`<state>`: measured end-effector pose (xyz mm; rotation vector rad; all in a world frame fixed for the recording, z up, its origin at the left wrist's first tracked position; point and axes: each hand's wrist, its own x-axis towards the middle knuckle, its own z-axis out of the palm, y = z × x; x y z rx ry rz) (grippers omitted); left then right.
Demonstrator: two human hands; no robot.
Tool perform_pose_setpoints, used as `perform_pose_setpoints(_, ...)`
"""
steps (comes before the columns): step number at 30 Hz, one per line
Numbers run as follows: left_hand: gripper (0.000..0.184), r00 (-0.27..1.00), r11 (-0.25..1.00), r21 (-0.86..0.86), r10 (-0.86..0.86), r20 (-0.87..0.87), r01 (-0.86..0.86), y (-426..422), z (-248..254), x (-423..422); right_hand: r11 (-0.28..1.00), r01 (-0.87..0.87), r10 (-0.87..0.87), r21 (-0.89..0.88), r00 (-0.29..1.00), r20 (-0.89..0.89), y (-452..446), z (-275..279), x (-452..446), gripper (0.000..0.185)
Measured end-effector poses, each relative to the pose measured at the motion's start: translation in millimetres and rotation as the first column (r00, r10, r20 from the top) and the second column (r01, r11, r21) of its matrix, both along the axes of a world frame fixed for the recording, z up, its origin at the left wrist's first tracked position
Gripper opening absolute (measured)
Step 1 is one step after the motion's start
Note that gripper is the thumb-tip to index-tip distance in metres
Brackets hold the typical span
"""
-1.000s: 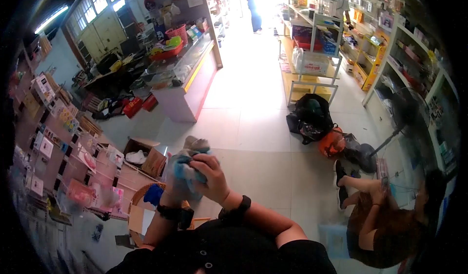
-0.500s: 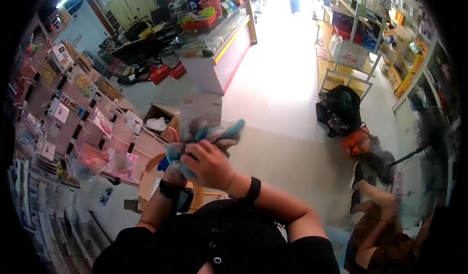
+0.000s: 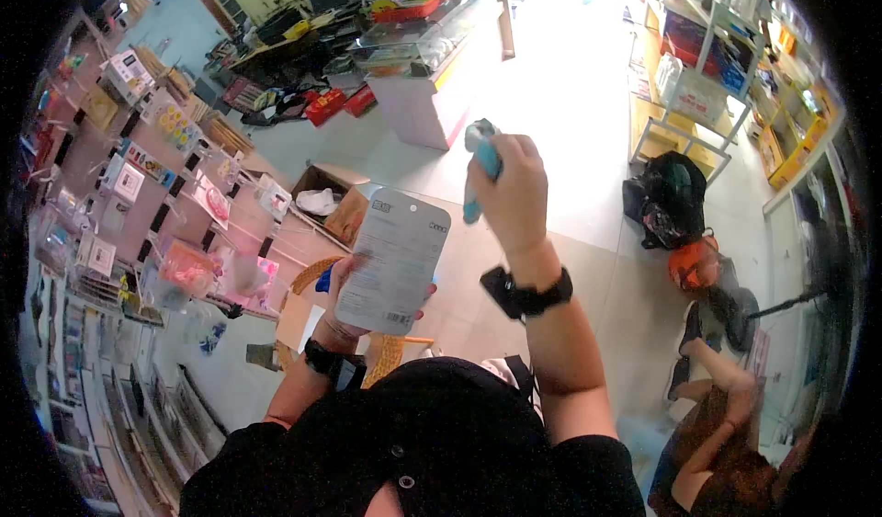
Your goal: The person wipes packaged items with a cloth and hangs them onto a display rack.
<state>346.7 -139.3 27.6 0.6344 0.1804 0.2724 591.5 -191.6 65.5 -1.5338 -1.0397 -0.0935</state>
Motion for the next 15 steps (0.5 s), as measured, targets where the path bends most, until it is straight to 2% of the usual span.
perform_pose_setpoints(2, 0.076, 1.0, 1.0, -0.016, 0.016, -0.007, -0.016, 3, -7, -7, 0.983, -0.171, 0.153, 0.074, 0.967, 0.203, -10, 3, -39, 0.033)
perform_pose_setpoints(4, 0.072, 0.955, 0.971, 0.152, 0.216, -0.203, -0.187, 2, -21, -15, 0.945, -0.31, 0.233, 0.105, 0.862, 0.45, -18, 12, -94, 0.025)
perform_pose_setpoints(5, 0.072, 0.954, 0.971, 0.148, 0.215, -0.207, -0.187, -3, -28, -20, 0.941, -0.338, 0.29, 0.014, 0.827, 0.481, -18, 7, -115, 0.027)
perform_pose_setpoints(6, 0.071, 0.925, 0.944, 0.194, 0.307, -0.223, -0.267, -9, -35, -26, 0.929, -0.361, 0.348, -0.077, 0.788, 0.508, -16, 0, -127, 0.03)
perform_pose_setpoints(7, 0.069, 0.887, 0.907, 0.242, 0.399, -0.234, -0.345, -13, -39, -31, 0.928, -0.364, 0.353, -0.08, 0.787, 0.506, -9, -7, -126, 0.03)
perform_pose_setpoints(8, 0.069, 0.883, 0.904, 0.24, 0.407, -0.234, -0.353, -13, -40, -32, 0.911, -0.399, 0.403, -0.101, 0.815, 0.416, 2, -12, -123, 0.025)
perform_pose_setpoints(9, 0.07, 0.966, 0.975, 0.059, 0.222, -0.132, -0.216, -7, -40, -32, 0.893, -0.435, 0.448, -0.116, 0.833, 0.325, 14, -12, -118, 0.02)
perform_pose_setpoints(10, 0.071, 0.999, 0.993, -0.106, 0.043, 0.002, -0.043, -4, -40, -32, 0.889, -0.443, 0.456, -0.116, 0.829, 0.324, 22, -11, -115, 0.02)
perform_pose_setpoints(12, 0.074, 0.999, 0.99, -0.138, 0.029, -0.032, -0.033, -5, -41, -34, 0.824, -0.494, 0.542, -0.278, 0.83, 0.133, 34, -9, -109, 0.021)
perform_pose_setpoints(13, 0.076, 0.991, 0.992, -0.097, 0.065, -0.115, -0.076, -9, -37, -35, 0.82, -0.5, 0.548, -0.28, 0.826, 0.131, 41, -9, -103, 0.021)
perform_pose_setpoints(14, 0.078, 0.976, 0.992, -0.051, 0.102, -0.194, -0.114, -13, -34, -35, 0.854, -0.43, 0.48, -0.293, 0.868, 0.129, 49, -10, -94, 0.023)
perform_pose_setpoints(15, 0.078, 0.976, 0.991, -0.054, 0.109, -0.191, -0.121, -16, -31, -33, 0.882, -0.357, 0.411, -0.307, 0.902, 0.13, 57, -12, -83, 0.024)
